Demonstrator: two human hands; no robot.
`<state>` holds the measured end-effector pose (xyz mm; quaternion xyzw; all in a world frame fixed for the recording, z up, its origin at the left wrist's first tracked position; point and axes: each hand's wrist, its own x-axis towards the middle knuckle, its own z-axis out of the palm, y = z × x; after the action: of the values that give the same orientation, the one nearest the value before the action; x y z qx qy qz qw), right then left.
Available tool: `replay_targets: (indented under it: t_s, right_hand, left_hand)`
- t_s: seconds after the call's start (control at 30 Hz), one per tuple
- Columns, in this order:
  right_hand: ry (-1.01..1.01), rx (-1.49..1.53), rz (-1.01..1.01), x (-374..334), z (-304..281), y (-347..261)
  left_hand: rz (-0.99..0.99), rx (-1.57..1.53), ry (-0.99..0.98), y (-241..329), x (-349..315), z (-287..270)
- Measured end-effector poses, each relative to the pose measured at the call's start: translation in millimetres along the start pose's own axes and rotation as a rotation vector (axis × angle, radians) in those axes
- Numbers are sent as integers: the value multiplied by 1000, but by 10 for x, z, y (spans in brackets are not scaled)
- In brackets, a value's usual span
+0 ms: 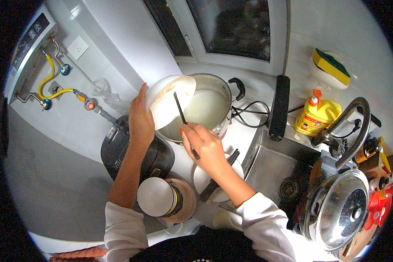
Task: The person transfers boiled eggs from a pot into a red strainer, then rinses them under running water. They stir a white liquid in a bowl with chopsticks and pour it into the pot of water.
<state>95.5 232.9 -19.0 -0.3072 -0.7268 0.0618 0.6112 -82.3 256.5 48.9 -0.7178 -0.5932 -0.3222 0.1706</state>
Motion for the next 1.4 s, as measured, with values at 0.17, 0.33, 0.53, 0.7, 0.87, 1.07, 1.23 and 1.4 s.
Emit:
replay_targets:
  t_s: [0.17, 0.33, 0.53, 0.7, 0.87, 1.07, 1.23, 1.4]
  right_hand:
    - [-8, -12, 30, -102, -9, 15]
    - [-59, -38, 80, -155, -122, -55]
    - [-56, -13, 74, -88, -150, -99]
    - [-20, 14, 14, 33, -48, -89]
    - [-65, 32, 49, 6, -22, -80]
    - [-58, -5, 91, -102, -137, -48]
    - [-133, -3, 180, -96, -260, -104]
    - [-166, 8, 136, -91, -283, -99]
  left_hand:
    - [-40, 45, -18, 6, 8, -23]
    - [-46, 54, -32, -27, -8, -9]
    - [-33, -10, 19, -32, -19, 19]
    - [-24, -12, 15, 13, -10, -11]
    - [-27, 44, -28, -4, -7, -23]
    - [-10, 47, -8, -89, -5, -14]
    - [-44, 71, -32, -89, -25, 29]
    - [-19, 44, -21, -72, -31, 56]
